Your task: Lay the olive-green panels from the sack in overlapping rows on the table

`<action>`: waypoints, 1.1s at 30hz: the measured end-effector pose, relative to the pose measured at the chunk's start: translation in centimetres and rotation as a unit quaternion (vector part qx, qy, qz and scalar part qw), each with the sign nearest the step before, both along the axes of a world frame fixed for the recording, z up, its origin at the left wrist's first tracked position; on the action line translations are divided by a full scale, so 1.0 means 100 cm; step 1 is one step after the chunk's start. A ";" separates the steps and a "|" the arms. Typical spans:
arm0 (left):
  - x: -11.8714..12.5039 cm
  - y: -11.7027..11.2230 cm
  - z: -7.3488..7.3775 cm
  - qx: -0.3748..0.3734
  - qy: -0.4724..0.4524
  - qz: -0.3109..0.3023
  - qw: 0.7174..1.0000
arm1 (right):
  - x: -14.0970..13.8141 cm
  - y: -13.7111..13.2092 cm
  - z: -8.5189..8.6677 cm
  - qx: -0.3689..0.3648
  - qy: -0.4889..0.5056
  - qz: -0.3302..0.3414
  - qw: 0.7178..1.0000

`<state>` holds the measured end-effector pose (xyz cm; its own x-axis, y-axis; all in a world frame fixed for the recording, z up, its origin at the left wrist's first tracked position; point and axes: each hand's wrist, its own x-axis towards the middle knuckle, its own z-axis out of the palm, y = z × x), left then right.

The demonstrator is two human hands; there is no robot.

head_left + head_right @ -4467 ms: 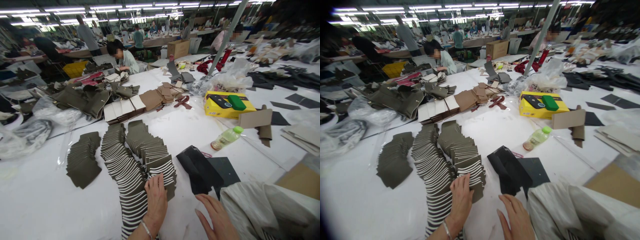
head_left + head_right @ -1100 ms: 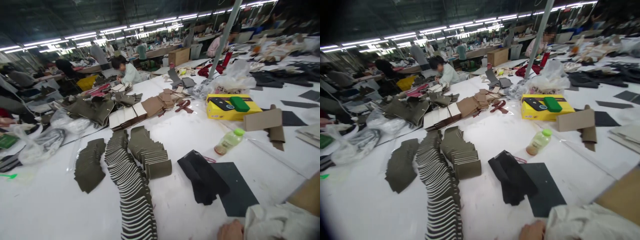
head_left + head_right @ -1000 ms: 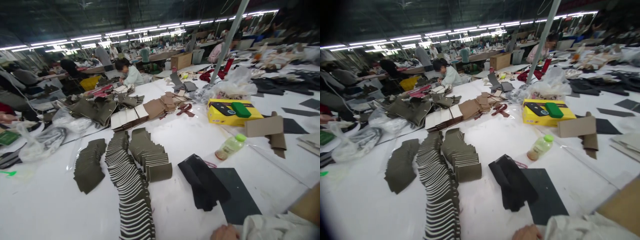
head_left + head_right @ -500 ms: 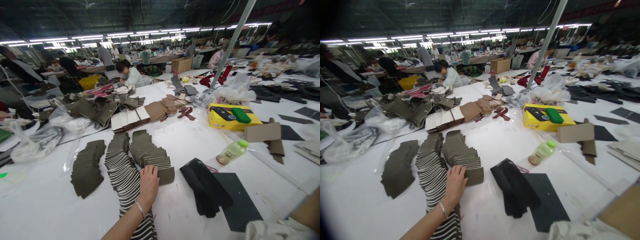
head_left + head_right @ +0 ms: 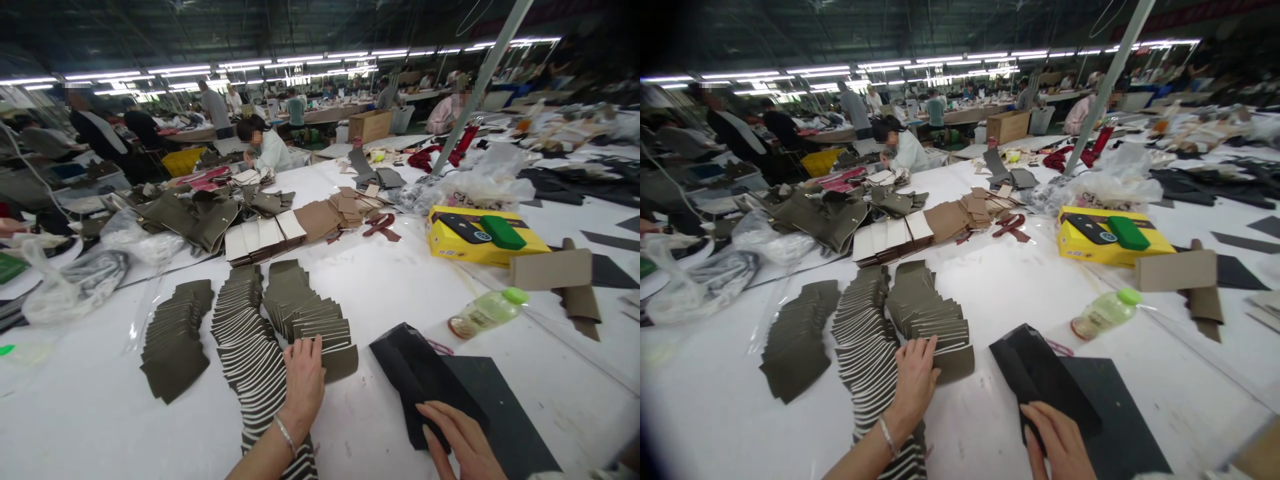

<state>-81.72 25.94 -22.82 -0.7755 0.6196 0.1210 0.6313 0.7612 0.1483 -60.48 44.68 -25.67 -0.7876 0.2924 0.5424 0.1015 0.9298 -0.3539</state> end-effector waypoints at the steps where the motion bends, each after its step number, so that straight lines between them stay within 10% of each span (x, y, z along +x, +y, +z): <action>1: -0.001 0.001 -0.001 -0.001 -0.001 0.003 1.000 | -0.007 -0.004 0.001 -0.002 0.001 0.000 1.000; 33: -0.029 0.011 0.000 -0.019 -0.060 0.073 0.995 | -0.051 -0.016 -0.032 -0.014 -0.035 0.030 0.999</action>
